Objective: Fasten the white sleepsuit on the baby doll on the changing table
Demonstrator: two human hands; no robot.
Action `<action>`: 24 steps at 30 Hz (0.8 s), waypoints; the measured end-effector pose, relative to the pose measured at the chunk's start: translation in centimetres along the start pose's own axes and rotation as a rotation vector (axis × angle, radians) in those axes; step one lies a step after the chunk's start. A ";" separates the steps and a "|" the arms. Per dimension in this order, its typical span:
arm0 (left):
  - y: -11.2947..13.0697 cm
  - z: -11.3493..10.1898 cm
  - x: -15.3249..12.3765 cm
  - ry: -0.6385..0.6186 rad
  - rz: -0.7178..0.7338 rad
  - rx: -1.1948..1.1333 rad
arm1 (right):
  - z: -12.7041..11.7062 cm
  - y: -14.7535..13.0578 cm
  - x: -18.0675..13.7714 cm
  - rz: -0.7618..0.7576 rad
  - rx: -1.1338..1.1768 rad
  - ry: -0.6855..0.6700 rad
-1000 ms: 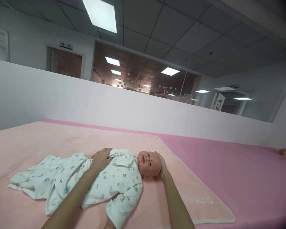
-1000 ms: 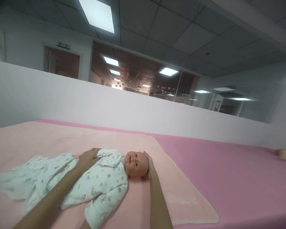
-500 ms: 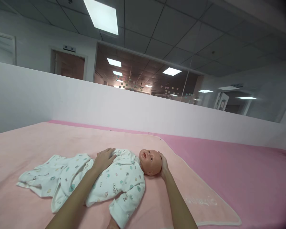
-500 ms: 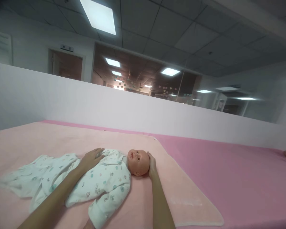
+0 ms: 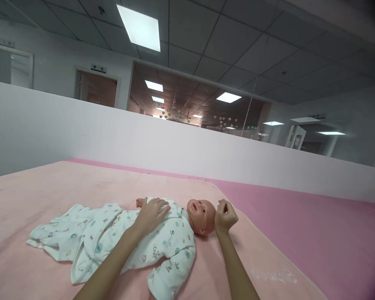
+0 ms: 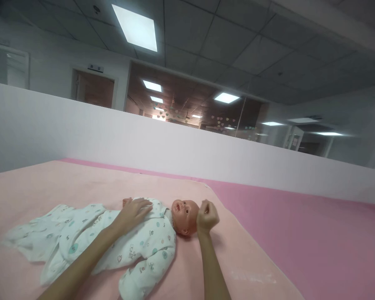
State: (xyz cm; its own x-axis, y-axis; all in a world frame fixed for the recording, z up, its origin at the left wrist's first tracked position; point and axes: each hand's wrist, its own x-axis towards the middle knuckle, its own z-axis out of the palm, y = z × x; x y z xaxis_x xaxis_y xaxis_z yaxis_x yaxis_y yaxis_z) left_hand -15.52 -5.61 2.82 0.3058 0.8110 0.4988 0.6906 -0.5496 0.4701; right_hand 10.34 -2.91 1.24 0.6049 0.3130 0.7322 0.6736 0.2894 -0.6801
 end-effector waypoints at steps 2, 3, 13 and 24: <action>0.8 0.5 0.0 -0.067 0.086 -0.039 | 0.5 -1.4 -1.7 -0.352 -0.070 -0.064; 1.0 0.8 -0.1 -0.091 0.115 -0.046 | 0.8 -2.2 -2.9 -0.517 -0.075 -0.140; -0.7 1.5 1.1 -0.035 -0.168 -0.702 | 2.5 -6.5 -8.4 -0.735 -0.091 -0.738; -0.5 1.3 1.1 -0.018 -0.312 -0.974 | 3.9 -7.8 -7.8 -0.414 -0.454 -0.879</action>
State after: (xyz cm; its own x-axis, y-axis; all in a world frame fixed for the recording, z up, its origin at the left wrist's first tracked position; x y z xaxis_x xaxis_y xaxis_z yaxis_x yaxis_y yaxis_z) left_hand -14.71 -4.17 2.18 0.2188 0.9442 0.2461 -0.0893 -0.2317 0.9687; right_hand -1.29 -4.10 0.68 -0.1029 0.8615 0.4972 0.9607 0.2156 -0.1748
